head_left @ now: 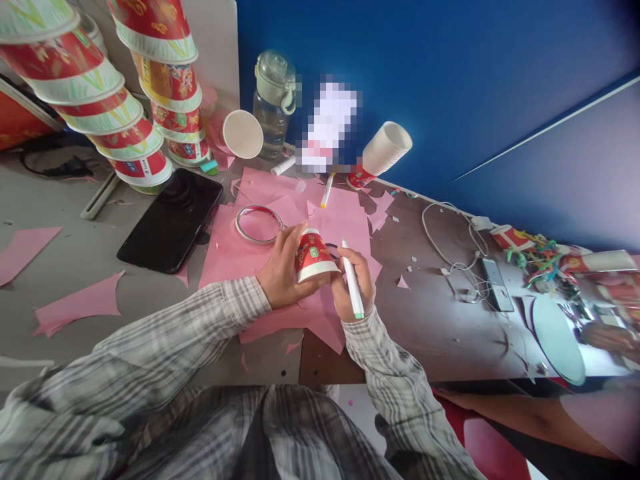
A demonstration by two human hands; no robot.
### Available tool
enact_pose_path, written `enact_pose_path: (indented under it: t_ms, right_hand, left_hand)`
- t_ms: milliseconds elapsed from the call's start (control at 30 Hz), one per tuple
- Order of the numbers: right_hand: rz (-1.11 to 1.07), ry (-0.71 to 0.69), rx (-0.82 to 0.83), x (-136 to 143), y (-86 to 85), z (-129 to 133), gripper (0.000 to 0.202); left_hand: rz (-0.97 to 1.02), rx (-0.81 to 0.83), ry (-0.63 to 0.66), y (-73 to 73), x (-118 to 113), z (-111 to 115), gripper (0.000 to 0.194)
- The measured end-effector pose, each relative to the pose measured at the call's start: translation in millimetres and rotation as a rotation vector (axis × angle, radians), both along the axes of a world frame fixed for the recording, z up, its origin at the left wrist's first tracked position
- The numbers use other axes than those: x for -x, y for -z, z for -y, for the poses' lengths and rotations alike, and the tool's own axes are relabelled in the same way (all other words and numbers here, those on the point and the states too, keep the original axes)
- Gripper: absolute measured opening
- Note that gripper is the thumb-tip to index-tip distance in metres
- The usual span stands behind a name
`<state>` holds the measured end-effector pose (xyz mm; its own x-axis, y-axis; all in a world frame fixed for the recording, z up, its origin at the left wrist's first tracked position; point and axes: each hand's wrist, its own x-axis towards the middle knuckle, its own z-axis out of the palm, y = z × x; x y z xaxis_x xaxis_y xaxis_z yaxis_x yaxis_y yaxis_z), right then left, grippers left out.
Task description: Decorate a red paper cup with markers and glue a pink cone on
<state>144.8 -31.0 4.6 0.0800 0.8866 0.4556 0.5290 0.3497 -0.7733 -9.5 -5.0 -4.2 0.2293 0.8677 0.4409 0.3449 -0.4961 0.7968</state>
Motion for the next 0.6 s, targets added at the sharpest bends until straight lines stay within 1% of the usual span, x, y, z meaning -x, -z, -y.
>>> enact_pose_path:
  t_ms: [167, 333, 467, 600]
  right_hand:
    - [0.104, -0.077, -0.076, -3.8, 3.0, -0.1, 0.038]
    - [0.213, -0.076, -0.188, -3.9, 3.0, 0.0, 0.038]
    - [0.242, -0.096, -0.214, -3.2, 3.1, 0.8, 0.041]
    - [0.257, -0.103, -0.204, -3.2, 3.5, 2.1, 0.043]
  left_hand:
    - [-0.019, -0.025, 0.034, 2.6, 1.2, -0.7, 0.083]
    - [-0.035, -0.041, 0.034, 2.6, 1.6, -1.2, 0.083]
    - [-0.056, -0.066, 0.031, 2.8, 1.5, -1.3, 0.084]
    - [-0.079, -0.086, -0.002, 4.0, -0.1, -1.1, 0.086]
